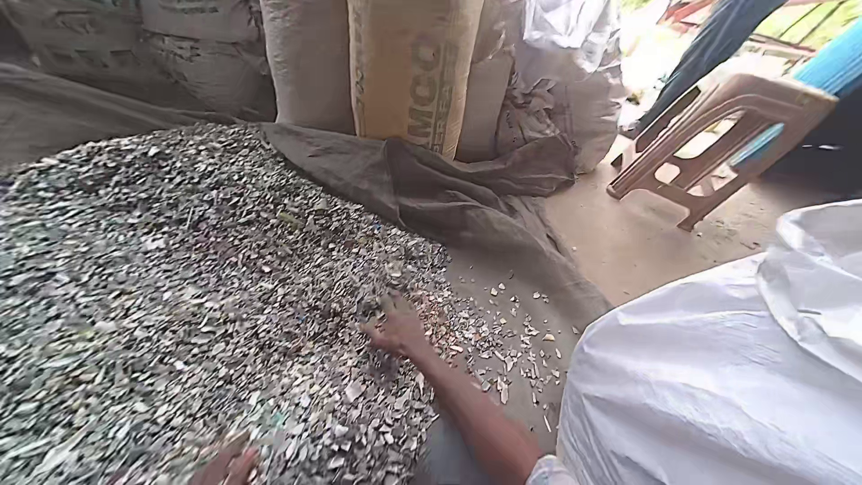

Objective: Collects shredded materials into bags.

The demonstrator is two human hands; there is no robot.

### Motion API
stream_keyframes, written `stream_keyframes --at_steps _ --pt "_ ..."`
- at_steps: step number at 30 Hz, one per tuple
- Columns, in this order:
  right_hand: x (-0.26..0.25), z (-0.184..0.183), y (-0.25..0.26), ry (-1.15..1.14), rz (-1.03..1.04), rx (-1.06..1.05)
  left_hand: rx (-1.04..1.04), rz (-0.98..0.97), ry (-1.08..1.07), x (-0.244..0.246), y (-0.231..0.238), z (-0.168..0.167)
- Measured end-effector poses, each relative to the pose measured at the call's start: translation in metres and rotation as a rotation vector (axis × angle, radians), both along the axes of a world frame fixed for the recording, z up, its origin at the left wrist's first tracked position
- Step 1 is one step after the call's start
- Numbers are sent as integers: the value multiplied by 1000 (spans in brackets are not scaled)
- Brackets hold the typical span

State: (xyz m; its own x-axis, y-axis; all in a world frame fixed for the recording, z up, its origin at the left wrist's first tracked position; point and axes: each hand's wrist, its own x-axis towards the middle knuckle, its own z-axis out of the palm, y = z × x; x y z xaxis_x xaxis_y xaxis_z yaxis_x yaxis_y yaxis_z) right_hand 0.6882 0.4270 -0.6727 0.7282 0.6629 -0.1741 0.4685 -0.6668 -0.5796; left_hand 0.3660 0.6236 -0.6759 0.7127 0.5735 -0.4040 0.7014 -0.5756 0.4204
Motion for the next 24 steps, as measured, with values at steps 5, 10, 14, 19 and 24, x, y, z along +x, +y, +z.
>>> stream_keyframes --at_steps 5,10,14,19,24 --pt "-50 -8 0 18 235 -69 -39 116 83 1 -30 5" --pt "-86 11 -1 123 373 -166 -376 223 -7 -2 -66 15" --pt "-122 19 -32 222 505 -138 -534 241 -24 -19 -98 18" --pt "-170 10 -116 380 504 -18 -830 53 62 -50 -118 48" --pt "-179 21 -207 116 108 189 -651 197 5 -119 -139 45"
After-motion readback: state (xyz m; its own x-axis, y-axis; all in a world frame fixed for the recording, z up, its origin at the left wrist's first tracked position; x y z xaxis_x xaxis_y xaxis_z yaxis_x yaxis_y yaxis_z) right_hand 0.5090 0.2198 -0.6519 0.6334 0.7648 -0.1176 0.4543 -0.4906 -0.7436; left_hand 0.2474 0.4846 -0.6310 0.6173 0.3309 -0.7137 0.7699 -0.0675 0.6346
